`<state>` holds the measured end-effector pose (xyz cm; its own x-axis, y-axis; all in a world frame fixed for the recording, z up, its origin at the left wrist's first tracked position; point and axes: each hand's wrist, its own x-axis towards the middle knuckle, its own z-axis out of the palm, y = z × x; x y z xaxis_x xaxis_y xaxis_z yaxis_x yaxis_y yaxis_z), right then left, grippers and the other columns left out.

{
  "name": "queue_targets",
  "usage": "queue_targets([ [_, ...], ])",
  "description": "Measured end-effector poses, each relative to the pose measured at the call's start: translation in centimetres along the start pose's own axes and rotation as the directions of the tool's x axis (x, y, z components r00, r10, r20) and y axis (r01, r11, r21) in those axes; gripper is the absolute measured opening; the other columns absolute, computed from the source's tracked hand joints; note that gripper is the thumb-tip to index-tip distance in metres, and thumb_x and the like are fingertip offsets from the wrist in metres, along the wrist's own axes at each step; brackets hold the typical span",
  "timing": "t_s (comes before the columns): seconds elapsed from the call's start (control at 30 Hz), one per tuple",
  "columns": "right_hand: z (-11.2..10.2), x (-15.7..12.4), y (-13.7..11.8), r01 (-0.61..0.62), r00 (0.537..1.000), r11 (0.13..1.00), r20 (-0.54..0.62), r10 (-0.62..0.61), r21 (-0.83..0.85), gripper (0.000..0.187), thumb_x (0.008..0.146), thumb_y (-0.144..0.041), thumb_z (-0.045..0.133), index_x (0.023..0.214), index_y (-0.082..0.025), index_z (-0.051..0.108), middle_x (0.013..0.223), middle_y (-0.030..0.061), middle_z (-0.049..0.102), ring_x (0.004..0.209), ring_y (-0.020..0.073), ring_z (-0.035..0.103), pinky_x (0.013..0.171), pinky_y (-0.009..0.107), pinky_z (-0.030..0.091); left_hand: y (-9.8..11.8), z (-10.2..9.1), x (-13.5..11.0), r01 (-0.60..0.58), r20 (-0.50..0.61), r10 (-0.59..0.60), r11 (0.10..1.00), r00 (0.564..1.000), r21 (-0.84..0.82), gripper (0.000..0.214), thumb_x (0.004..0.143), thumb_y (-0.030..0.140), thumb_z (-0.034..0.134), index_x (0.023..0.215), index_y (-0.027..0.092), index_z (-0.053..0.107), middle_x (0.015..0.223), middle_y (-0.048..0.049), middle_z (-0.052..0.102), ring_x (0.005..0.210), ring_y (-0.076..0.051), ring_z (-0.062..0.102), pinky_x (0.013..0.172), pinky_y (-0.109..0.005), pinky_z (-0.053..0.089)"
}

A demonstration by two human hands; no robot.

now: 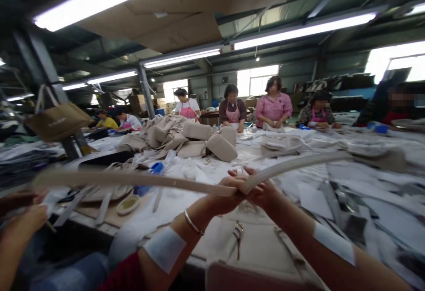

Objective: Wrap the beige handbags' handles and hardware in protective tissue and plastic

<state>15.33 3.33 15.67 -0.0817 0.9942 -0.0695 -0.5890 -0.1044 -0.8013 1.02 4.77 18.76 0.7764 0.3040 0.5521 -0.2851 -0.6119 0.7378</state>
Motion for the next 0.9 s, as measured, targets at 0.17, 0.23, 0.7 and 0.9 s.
queue_targets([
  [0.17, -3.1, 2.9, 0.5, 0.052, 0.973, 0.996, -0.226, -0.035, 0.073, 0.012, 0.089, -0.008, 0.051, 0.095, -0.017, 0.058, 0.083, 0.0043, 0.072, 0.073, 0.0148, 0.070, 0.067, 0.027, 0.057, -5.4, 1.6, -5.3, -0.031, 0.012, 0.029, 0.966, 1.000, 0.258, 0.022, 0.091, 0.027, 0.058, 0.102, 0.023, 0.077, 0.137, -0.0134, 0.059, 0.141, -0.031, 0.037, 0.114, -0.048, 0.032],
  [0.23, -4.3, 2.6, 0.1, 0.080, 0.966, 0.993, -0.252, -0.057, 0.083, 0.015, 0.091, -0.008, 0.049, 0.098, -0.017, 0.057, 0.089, 0.0062, 0.073, 0.077, 0.0163, 0.072, 0.068, 0.030, 0.059, -6.0, 1.5, -7.4, -0.039, 0.142, -0.011, 0.938, 0.990, 0.345, 0.033, 0.091, 0.021, 0.055, 0.121, 0.027, 0.069, 0.150, -0.0108, 0.044, 0.145, -0.031, 0.029, 0.116, -0.049, 0.029],
  [0.7, -5.2, 0.8, -2.5, -0.083, 0.967, 0.956, -0.253, 0.010, -0.280, 0.013, 0.096, -0.014, 0.045, 0.099, -0.011, 0.058, 0.086, 0.0135, 0.074, 0.064, 0.0180, 0.071, 0.052, 0.028, 0.057, -6.4, 4.0, -4.7, 0.750, 0.033, -0.801, 0.544, 0.597, -0.377, 0.040, 0.085, 0.050, 0.062, 0.096, 0.011, 0.063, 0.077, -0.0119, 0.071, 0.064, -0.020, 0.070, 0.058, -0.029, 0.055],
  [0.9, -12.0, 1.0, -6.9, -0.237, 0.888, 0.742, -0.450, -0.096, -0.627, 0.010, 0.097, -0.021, 0.047, 0.094, -0.014, 0.054, 0.086, 0.0117, 0.073, 0.037, 0.0046, 0.047, 0.033, 0.015, 0.030, -10.8, -2.2, -1.6, 0.817, -0.322, -0.777, 0.576, 0.541, -0.017, 0.022, 0.095, 0.028, 0.044, 0.094, 0.013, 0.059, 0.088, -0.0120, 0.072, 0.064, -0.016, 0.068, 0.060, -0.027, 0.053],
])
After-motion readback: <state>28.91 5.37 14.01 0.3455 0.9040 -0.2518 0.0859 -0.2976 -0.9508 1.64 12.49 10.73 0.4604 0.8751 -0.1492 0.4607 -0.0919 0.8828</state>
